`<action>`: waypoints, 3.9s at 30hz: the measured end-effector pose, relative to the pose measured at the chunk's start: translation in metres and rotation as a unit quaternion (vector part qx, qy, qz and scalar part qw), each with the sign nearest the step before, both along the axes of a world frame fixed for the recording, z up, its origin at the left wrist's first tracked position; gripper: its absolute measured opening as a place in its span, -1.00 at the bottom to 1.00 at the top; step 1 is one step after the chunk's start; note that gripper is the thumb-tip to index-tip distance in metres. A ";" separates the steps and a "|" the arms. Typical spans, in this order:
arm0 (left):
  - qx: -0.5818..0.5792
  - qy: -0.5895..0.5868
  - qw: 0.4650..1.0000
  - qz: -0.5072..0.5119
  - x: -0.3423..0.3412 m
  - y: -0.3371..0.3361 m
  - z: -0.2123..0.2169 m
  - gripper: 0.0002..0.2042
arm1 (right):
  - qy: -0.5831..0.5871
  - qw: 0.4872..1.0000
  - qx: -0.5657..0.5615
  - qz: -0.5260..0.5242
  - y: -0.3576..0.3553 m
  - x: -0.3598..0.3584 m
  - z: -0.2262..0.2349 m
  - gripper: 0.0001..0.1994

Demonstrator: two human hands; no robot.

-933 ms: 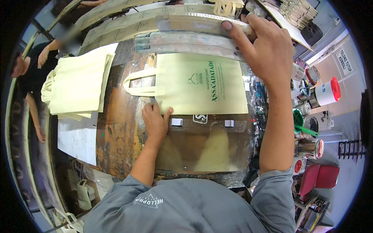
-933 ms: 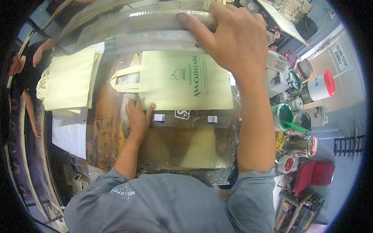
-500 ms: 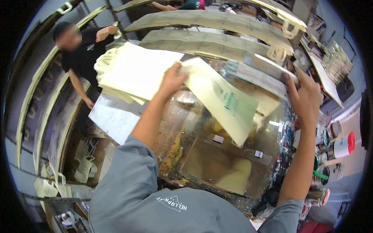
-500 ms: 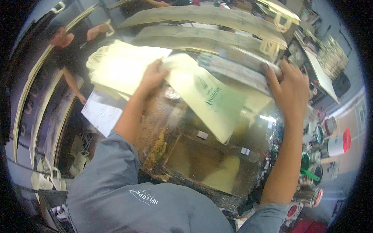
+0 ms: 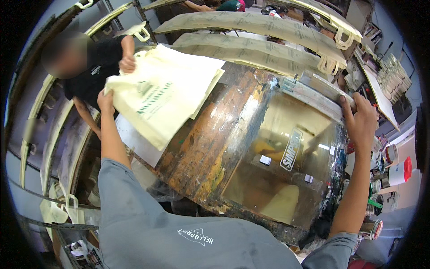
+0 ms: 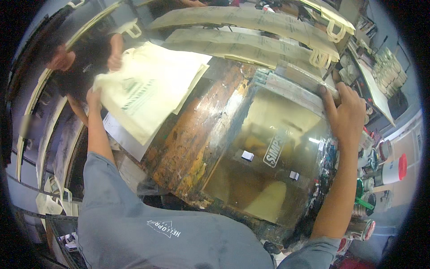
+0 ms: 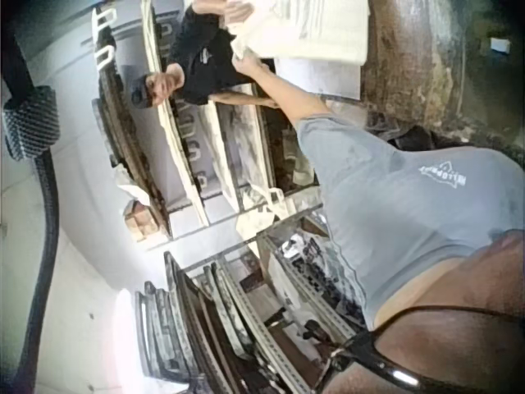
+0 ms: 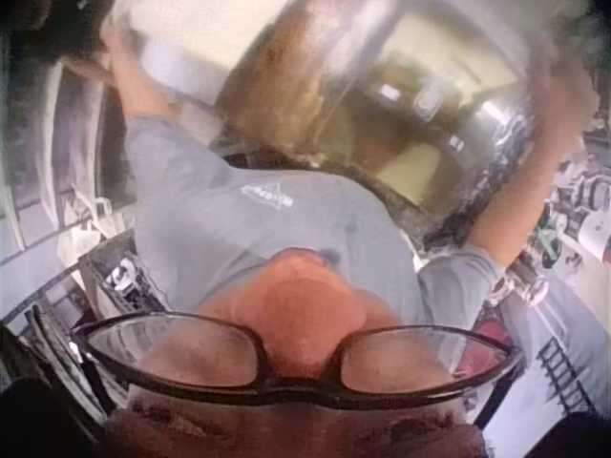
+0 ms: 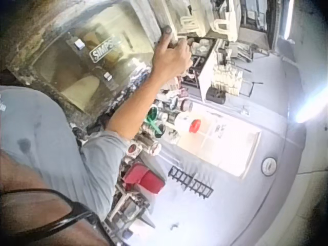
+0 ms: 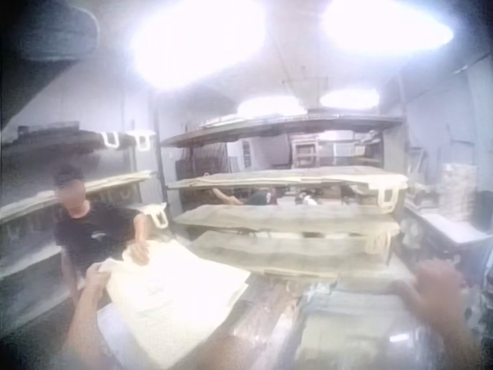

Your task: The person performs repeated screen printing on tote bags by placing a bag on the platen, lowering the screen, and pulling a squeegee across it with green ink.

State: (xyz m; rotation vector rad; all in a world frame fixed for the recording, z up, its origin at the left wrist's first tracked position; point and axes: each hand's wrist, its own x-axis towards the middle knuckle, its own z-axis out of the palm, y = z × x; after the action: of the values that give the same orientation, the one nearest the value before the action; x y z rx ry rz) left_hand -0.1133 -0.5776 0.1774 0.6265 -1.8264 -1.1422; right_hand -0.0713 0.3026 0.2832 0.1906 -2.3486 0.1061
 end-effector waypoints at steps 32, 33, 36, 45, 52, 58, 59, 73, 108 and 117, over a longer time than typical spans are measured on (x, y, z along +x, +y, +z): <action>-0.308 -0.370 0.843 -0.241 -0.092 0.284 -0.039 -0.51 | -0.041 0.998 -0.047 -0.003 0.014 -0.021 0.021 -0.37; -0.275 -0.356 0.862 -0.232 -0.093 0.279 -0.038 -0.55 | -0.045 0.997 -0.056 0.004 0.013 -0.021 0.021 -0.37; -0.161 -0.391 0.882 -0.211 -0.100 0.280 -0.028 -0.61 | -0.019 0.999 -0.045 0.006 0.010 -0.017 0.019 -0.37; -0.499 -0.322 0.797 -0.108 -0.087 0.291 0.008 -0.76 | 0.003 1.000 -0.027 0.011 0.011 -0.013 0.013 -0.37; -0.658 -0.231 0.695 -0.174 -0.074 0.341 0.077 -0.85 | -0.029 0.999 -0.025 -0.005 0.014 -0.018 0.019 -0.35; -0.689 -0.218 0.612 -0.321 -0.047 0.509 -0.024 -0.88 | -0.039 0.999 -0.015 -0.016 0.018 -0.027 0.019 -0.27; -0.682 -0.230 0.605 -0.340 -0.048 0.532 -0.058 -0.88 | -0.041 0.999 -0.017 -0.012 0.016 -0.029 0.018 -0.27; -0.446 -0.217 0.618 -0.610 -0.005 0.872 -0.156 -0.82 | -0.183 0.982 -0.035 -0.032 0.016 -0.026 0.039 -0.25; -0.502 -0.188 0.588 -0.605 -0.199 0.754 -0.186 0.26 | -0.241 0.963 -0.075 -0.091 -0.013 -0.044 0.058 -0.23; -0.460 -0.076 0.621 -0.630 0.025 0.717 -0.168 -0.04 | -0.189 0.980 -0.027 -0.056 0.022 -0.033 0.053 -0.18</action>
State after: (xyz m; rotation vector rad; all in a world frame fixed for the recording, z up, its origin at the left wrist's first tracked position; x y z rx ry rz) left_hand -0.0879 0.1396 0.0094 -1.4414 -2.6281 -0.6188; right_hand -0.1040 0.3251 0.3365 0.0094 -2.7250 0.1637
